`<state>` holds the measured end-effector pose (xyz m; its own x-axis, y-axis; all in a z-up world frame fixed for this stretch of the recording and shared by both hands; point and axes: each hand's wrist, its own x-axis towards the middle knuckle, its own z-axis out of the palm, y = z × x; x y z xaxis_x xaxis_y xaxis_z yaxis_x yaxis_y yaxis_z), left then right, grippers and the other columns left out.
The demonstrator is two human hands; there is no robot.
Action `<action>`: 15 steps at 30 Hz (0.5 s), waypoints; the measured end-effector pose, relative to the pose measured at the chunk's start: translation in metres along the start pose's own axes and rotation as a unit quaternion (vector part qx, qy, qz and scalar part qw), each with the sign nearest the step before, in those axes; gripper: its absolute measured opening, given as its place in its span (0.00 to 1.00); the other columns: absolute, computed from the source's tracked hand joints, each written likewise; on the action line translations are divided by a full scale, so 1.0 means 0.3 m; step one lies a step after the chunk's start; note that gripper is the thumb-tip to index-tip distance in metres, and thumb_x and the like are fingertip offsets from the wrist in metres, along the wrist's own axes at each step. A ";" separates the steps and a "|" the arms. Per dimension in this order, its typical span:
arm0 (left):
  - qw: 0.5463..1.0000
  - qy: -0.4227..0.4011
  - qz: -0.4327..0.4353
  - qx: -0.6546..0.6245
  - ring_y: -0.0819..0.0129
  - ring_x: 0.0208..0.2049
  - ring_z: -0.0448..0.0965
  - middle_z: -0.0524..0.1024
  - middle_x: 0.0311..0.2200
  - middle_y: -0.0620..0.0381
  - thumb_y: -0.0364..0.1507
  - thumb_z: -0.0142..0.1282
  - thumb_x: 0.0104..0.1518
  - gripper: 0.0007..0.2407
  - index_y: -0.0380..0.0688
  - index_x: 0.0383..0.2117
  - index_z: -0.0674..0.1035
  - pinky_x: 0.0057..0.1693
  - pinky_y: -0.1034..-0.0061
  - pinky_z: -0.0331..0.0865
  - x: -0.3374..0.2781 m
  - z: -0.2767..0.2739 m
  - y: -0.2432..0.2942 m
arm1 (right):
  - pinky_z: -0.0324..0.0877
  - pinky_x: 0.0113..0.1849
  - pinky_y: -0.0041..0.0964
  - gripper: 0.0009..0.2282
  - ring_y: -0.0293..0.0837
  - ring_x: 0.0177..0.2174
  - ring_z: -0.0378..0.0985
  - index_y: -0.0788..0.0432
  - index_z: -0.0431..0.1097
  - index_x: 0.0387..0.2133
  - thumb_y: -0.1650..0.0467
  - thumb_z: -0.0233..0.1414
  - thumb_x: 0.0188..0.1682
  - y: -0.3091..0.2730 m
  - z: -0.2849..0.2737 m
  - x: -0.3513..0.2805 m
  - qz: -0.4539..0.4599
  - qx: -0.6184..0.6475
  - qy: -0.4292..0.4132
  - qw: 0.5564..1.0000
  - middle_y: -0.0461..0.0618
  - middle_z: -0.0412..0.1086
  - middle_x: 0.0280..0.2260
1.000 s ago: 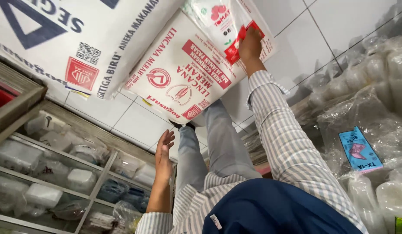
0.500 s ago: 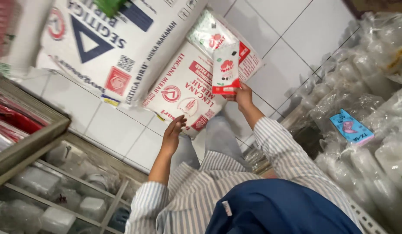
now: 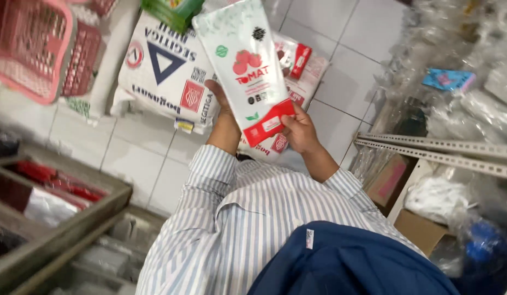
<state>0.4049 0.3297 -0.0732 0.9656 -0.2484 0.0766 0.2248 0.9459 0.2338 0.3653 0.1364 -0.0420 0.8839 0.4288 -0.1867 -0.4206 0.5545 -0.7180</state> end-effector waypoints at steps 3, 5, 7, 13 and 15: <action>0.997 -0.063 0.034 -0.017 0.39 0.64 0.70 0.65 0.65 0.30 0.71 0.53 0.37 0.58 0.41 0.72 0.54 0.64 0.47 0.68 0.047 0.177 0.091 | 0.65 0.59 0.44 0.23 0.47 0.55 0.70 0.67 0.56 0.66 0.76 0.50 0.56 -0.037 0.093 -0.043 -0.063 -0.261 0.039 0.962 0.58 0.68 0.57; 0.991 -0.127 -0.009 -0.044 0.37 0.64 0.69 0.64 0.66 0.33 0.70 0.52 0.38 0.57 0.42 0.72 0.55 0.66 0.44 0.68 0.043 0.243 0.098 | 0.64 0.61 0.48 0.24 0.50 0.59 0.68 0.65 0.57 0.65 0.74 0.52 0.54 -0.096 0.150 -0.098 -0.224 -0.492 0.092 0.836 0.60 0.64 0.60; 0.984 -0.172 -0.039 -0.036 0.36 0.64 0.68 0.63 0.66 0.36 0.70 0.52 0.41 0.54 0.43 0.71 0.56 0.67 0.43 0.68 0.042 0.285 0.075 | 0.60 0.64 0.53 0.26 0.54 0.63 0.63 0.63 0.57 0.65 0.71 0.55 0.53 -0.165 0.214 -0.147 -0.340 -0.634 0.124 0.683 0.61 0.60 0.63; 0.957 -0.263 -0.098 0.070 0.41 0.66 0.65 0.61 0.68 0.41 0.66 0.48 0.51 0.46 0.46 0.70 0.60 0.67 0.46 0.66 -0.041 0.462 -0.149 | 0.37 0.69 0.68 0.33 0.59 0.71 0.44 0.62 0.52 0.70 0.53 0.49 0.61 -0.255 0.411 -0.177 -0.416 -0.794 0.055 0.440 0.59 0.47 0.71; 0.948 -0.289 -0.106 0.080 0.43 0.67 0.64 0.61 0.71 0.43 0.66 0.46 0.52 0.45 0.48 0.71 0.60 0.67 0.47 0.65 -0.074 0.531 -0.209 | 0.34 0.66 0.70 0.35 0.59 0.70 0.42 0.61 0.52 0.71 0.48 0.45 0.59 -0.307 0.452 -0.209 -0.383 -0.842 0.094 0.369 0.59 0.46 0.71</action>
<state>0.3486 0.2428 0.0650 0.6587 -0.5451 0.5187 0.3379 0.8302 0.4433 0.3207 0.1552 0.1268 0.6775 0.4605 0.5735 0.5498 -0.8350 0.0210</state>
